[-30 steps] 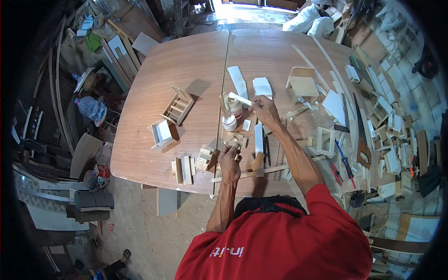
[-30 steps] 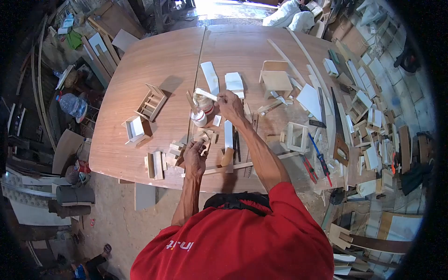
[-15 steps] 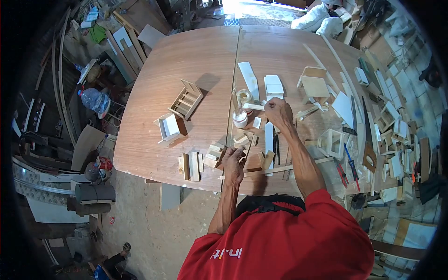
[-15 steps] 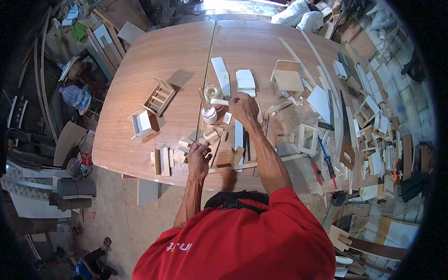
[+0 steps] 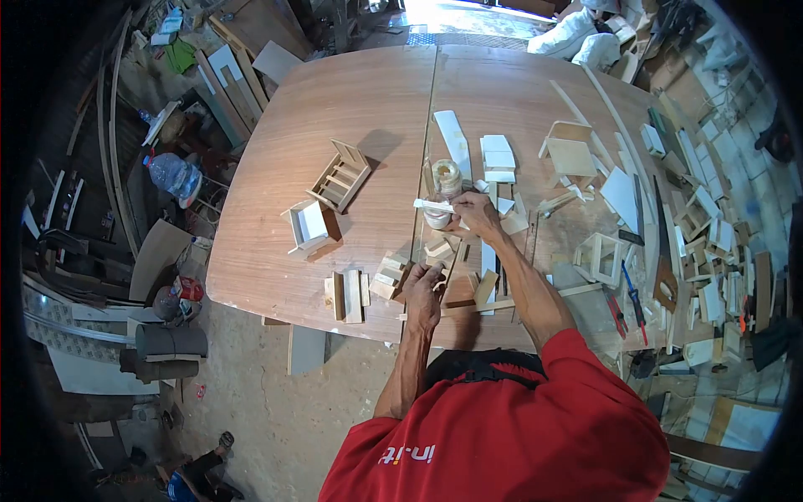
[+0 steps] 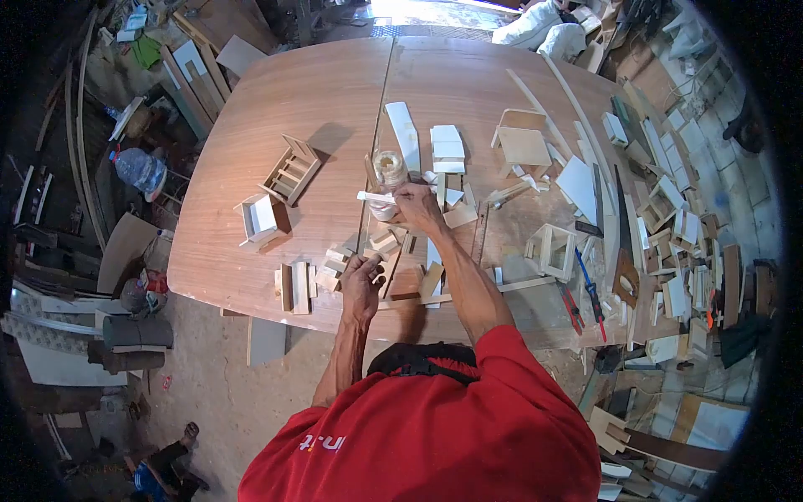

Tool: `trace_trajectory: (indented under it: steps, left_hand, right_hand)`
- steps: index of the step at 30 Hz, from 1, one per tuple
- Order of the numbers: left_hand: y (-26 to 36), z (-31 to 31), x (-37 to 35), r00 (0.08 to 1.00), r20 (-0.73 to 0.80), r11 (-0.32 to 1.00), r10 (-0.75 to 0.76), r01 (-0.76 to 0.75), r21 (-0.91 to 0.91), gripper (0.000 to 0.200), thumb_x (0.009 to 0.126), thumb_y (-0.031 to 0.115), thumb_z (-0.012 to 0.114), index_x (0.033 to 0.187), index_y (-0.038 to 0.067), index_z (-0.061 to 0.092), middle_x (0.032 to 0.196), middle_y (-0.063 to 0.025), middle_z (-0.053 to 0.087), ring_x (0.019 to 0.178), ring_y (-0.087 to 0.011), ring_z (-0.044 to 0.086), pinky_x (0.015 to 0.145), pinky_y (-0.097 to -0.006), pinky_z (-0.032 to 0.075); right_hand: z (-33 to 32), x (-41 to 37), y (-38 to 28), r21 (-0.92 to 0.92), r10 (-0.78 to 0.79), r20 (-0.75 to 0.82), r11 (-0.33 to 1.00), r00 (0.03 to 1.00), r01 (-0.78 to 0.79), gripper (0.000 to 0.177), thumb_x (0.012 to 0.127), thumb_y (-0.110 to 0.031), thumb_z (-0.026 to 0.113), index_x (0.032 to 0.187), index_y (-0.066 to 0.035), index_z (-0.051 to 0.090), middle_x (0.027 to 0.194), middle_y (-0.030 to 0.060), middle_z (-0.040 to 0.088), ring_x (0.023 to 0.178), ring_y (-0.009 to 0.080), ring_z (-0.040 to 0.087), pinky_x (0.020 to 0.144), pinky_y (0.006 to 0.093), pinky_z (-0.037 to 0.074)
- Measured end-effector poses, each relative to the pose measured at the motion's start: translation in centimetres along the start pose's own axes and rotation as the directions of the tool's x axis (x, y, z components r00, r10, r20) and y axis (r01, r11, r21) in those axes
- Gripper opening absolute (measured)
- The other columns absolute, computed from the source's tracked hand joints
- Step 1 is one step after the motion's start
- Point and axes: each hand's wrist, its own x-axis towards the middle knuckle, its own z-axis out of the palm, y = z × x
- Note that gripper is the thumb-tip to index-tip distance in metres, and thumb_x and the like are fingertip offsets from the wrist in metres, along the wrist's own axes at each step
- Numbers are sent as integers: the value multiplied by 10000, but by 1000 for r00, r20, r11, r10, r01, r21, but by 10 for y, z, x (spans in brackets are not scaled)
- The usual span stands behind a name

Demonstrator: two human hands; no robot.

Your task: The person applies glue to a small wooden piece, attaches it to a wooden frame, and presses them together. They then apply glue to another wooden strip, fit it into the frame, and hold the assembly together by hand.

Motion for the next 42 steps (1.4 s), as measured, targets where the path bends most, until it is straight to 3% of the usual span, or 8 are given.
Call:
trace_trajectory:
  steps: [11, 13, 19, 25, 26, 35, 39, 42]
  left_hand:
    - [-8, 14, 4, 1000, 17, 999, -24, 24, 25, 93, 836, 106, 669, 818, 122, 579, 719, 41, 565, 669, -68, 524, 605, -231, 382]
    - [-11, 24, 2, 998, 59, 997, 11, -15, 74, 74, 857, 88, 635, 836, 115, 569, 722, 21, 582, 667, -75, 548, 611, -243, 420]
    - [-27, 79, -8, 978, 208, 993, -23, -2, 120, 63, 837, 121, 665, 827, 84, 615, 745, 5, 597, 674, -81, 539, 602, -224, 389]
    - [-57, 142, -32, 925, 378, 982, -27, -46, 183, 62, 828, 99, 669, 876, 69, 644, 746, 1, 608, 654, -68, 531, 606, -198, 412]
    - [-62, 152, -37, 911, 412, 981, -27, -56, 188, 84, 822, 101, 681, 888, 68, 642, 747, 2, 614, 660, -70, 537, 609, -205, 418]
    - [-124, 219, -64, 858, 512, 947, -29, -140, 288, 82, 831, 97, 670, 904, 66, 648, 775, -9, 638, 658, -88, 557, 602, -228, 438]
    - [-144, 229, -76, 842, 535, 937, -66, -132, 324, 68, 832, 102, 662, 888, 63, 658, 752, 0, 627, 651, -81, 548, 588, -224, 423]
    - [-154, 238, -89, 831, 540, 913, -135, -108, 394, 66, 819, 130, 682, 821, 71, 652, 704, 11, 627, 612, -57, 503, 576, -210, 382]
  right_hand:
    - [-29, -38, -43, -304, 121, -260, 932, 958, -200, 312, 866, -269, 542, 1053, -25, 597, 897, 208, 664, 867, 392, 631, 742, 442, 493]
    - [-47, -67, -53, -218, -10, -377, 973, 926, -78, 269, 873, -243, 538, 1007, -20, 606, 846, 212, 656, 811, 393, 633, 701, 445, 491]
    - [-112, -148, -66, -256, -45, -418, 964, 908, -70, 185, 825, -157, 611, 736, 0, 574, 627, 165, 600, 563, 340, 603, 532, 395, 456]
    - [-163, -214, -59, -212, -197, -557, 973, 806, 92, 96, 839, -58, 570, 771, 9, 577, 608, 128, 583, 526, 299, 578, 510, 359, 448]
    - [-174, -225, -50, -156, -149, -584, 985, 798, 70, 143, 905, -61, 510, 899, 9, 635, 644, 32, 620, 585, 118, 556, 551, 262, 454]
    - [-283, -274, 1, -175, -173, -765, 983, 620, 59, 205, 845, -25, 624, 1046, 11, 618, 1188, 163, 570, 845, 113, 616, 720, 234, 482]
    - [-300, -284, 16, 96, 98, -737, 995, 669, -40, 232, 838, -61, 658, 1052, 6, 598, 908, 108, 692, 819, 108, 635, 719, 232, 482]
    - [-303, -290, 24, 45, 62, -730, 998, 681, -43, 215, 857, -78, 634, 1054, -2, 597, 786, 80, 702, 757, 102, 628, 696, 232, 478]
